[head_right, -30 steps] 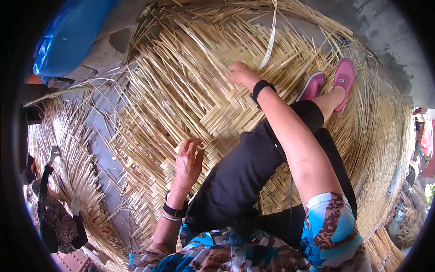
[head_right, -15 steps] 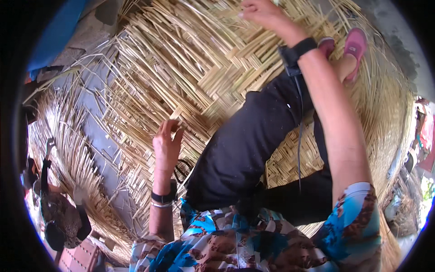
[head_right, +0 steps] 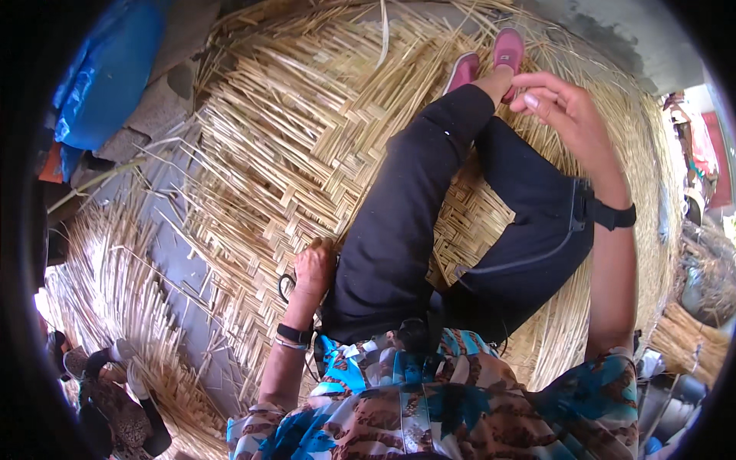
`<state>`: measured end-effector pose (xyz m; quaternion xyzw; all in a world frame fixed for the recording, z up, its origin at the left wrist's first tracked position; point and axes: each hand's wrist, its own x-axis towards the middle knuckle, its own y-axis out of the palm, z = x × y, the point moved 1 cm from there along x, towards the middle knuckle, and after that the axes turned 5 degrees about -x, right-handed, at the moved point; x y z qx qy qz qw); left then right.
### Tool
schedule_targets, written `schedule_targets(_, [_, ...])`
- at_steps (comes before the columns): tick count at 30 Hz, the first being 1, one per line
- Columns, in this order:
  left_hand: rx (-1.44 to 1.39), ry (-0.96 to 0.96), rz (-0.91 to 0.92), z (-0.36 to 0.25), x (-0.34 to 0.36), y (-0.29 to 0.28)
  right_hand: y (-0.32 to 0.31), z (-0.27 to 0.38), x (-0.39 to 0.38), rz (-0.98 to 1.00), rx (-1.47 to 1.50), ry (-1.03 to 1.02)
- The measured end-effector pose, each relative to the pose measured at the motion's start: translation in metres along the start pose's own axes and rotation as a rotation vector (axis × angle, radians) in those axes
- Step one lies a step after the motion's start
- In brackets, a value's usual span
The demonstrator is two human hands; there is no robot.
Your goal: The recorder is weaving together thin strips of dried bamboo or straw to create a large floor mat.
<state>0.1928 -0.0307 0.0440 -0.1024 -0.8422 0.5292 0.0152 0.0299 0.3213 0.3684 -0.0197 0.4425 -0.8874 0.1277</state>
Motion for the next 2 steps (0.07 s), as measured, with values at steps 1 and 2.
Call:
schedule_targets(1, [-0.097,-0.083,-0.026,-0.003,0.0,-0.011,-0.002,0.002,-0.015,-0.028,0.015,-0.006])
schedule_targets(2, [-0.24,-0.071,-0.024,0.001,-0.002,-0.028,-0.003,0.004,-0.026,-0.041,0.007,-0.038])
